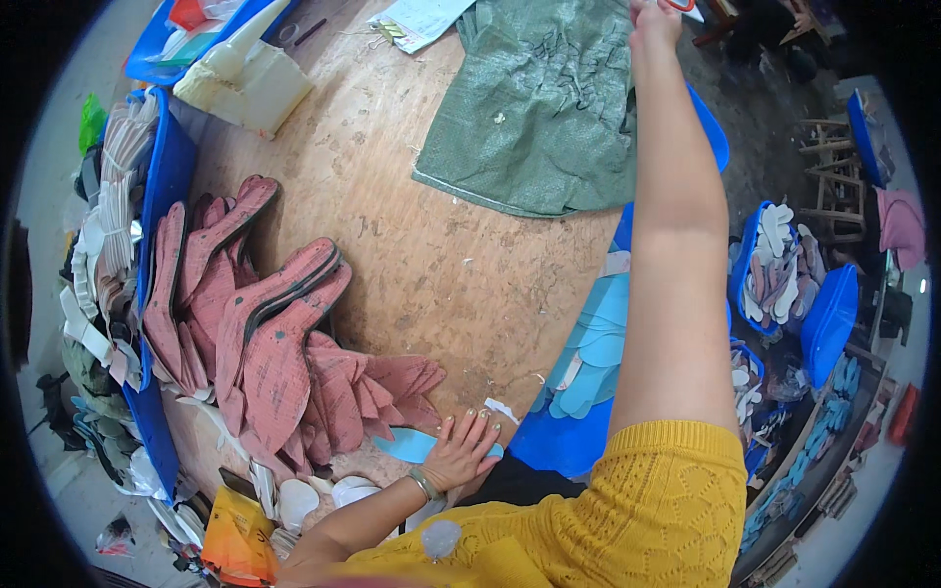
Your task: The recorder is sorting, trimming, and assembling multi-layer shoe insole components.
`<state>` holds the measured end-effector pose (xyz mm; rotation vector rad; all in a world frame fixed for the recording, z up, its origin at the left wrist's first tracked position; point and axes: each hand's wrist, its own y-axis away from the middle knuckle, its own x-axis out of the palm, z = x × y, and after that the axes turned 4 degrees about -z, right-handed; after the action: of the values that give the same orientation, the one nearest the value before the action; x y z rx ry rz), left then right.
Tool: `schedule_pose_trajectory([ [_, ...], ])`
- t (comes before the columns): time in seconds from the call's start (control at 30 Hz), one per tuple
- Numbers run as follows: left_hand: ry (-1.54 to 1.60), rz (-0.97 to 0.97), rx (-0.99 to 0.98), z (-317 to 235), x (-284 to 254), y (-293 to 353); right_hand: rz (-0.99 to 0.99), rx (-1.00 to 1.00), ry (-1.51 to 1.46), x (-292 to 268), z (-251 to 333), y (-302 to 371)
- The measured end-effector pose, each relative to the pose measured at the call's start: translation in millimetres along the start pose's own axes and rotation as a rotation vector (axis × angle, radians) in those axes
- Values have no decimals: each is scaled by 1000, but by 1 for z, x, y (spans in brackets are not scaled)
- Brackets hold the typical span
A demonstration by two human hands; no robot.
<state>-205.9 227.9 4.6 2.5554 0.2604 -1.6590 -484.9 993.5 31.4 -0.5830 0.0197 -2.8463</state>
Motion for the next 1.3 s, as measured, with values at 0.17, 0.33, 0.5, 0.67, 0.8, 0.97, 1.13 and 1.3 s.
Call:
schedule_pose_trajectory([
  [0.17,3,10,-75,0,-6,8,381,21,103,-13,19,176],
  [0.33,53,-59,-89,-2,-7,12,521,640,-209,-19,80,376],
  [0.5,75,-160,-86,-3,-4,17,643,583,-22,-33,76,514],
  [0.67,-49,-318,-2,-1,7,24,787,531,86,-27,87,583],
  [0.8,-29,-439,59,-8,10,26,872,515,46,-45,86,610],
  [0.97,-118,-537,128,-15,19,33,934,429,-62,-71,101,655],
  [1.13,-265,-530,129,-16,28,41,1072,394,-68,-128,132,693],
  [1.3,-447,-634,-128,-46,2,65,1149,329,90,-215,193,723],
])
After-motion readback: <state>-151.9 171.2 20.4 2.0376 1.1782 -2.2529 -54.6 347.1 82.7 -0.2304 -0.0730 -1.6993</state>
